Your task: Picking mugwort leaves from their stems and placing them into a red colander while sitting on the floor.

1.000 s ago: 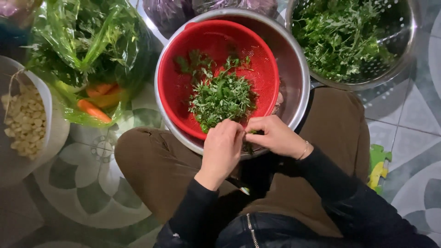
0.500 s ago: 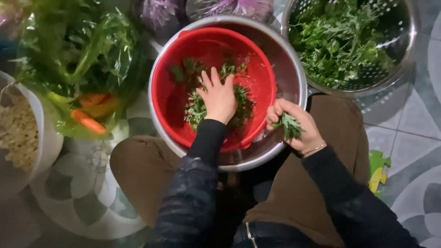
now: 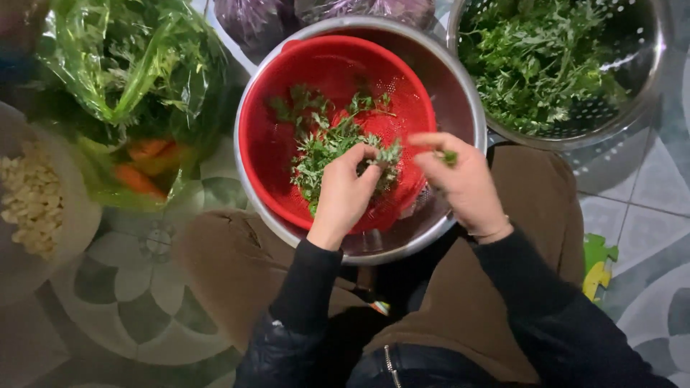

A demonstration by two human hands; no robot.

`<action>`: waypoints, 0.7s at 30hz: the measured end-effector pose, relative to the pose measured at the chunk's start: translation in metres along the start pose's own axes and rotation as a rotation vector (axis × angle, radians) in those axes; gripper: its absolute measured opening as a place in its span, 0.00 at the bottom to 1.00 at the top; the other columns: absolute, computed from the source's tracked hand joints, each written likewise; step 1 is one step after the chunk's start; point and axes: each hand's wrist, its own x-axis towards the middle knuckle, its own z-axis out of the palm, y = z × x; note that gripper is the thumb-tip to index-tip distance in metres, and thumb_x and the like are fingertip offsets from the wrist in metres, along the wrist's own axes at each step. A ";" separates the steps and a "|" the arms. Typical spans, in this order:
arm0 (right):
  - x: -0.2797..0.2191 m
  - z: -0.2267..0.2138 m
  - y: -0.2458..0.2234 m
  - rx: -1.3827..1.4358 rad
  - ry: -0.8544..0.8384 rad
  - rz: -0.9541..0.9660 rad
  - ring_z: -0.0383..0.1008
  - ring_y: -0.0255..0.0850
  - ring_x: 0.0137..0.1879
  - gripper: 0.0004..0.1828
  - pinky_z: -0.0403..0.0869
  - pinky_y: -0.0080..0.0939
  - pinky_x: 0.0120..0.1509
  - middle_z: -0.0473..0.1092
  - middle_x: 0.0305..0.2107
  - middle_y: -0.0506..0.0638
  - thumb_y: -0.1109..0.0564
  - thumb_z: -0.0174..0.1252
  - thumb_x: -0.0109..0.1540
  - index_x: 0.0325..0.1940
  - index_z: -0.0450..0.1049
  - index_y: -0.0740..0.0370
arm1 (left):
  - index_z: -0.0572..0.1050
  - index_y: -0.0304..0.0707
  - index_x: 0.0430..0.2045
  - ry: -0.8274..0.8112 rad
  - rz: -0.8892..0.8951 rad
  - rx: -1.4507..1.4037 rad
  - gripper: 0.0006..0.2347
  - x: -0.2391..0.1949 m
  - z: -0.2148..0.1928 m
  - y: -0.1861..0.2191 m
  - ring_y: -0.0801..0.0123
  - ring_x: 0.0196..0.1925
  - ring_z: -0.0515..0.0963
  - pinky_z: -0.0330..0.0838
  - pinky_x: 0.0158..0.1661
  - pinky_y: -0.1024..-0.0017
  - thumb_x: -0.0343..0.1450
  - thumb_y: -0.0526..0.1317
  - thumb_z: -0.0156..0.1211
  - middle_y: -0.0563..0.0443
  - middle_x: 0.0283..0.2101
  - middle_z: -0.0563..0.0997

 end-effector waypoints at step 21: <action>0.025 -0.016 0.009 0.593 0.127 0.417 0.75 0.33 0.28 0.14 0.67 0.27 0.29 0.77 0.28 0.48 0.51 0.61 0.66 0.28 0.74 0.55 | 0.74 0.29 0.51 0.232 -0.325 -1.038 0.12 -0.016 -0.002 -0.067 0.53 0.37 0.88 0.87 0.45 0.52 0.73 0.31 0.62 0.44 0.41 0.78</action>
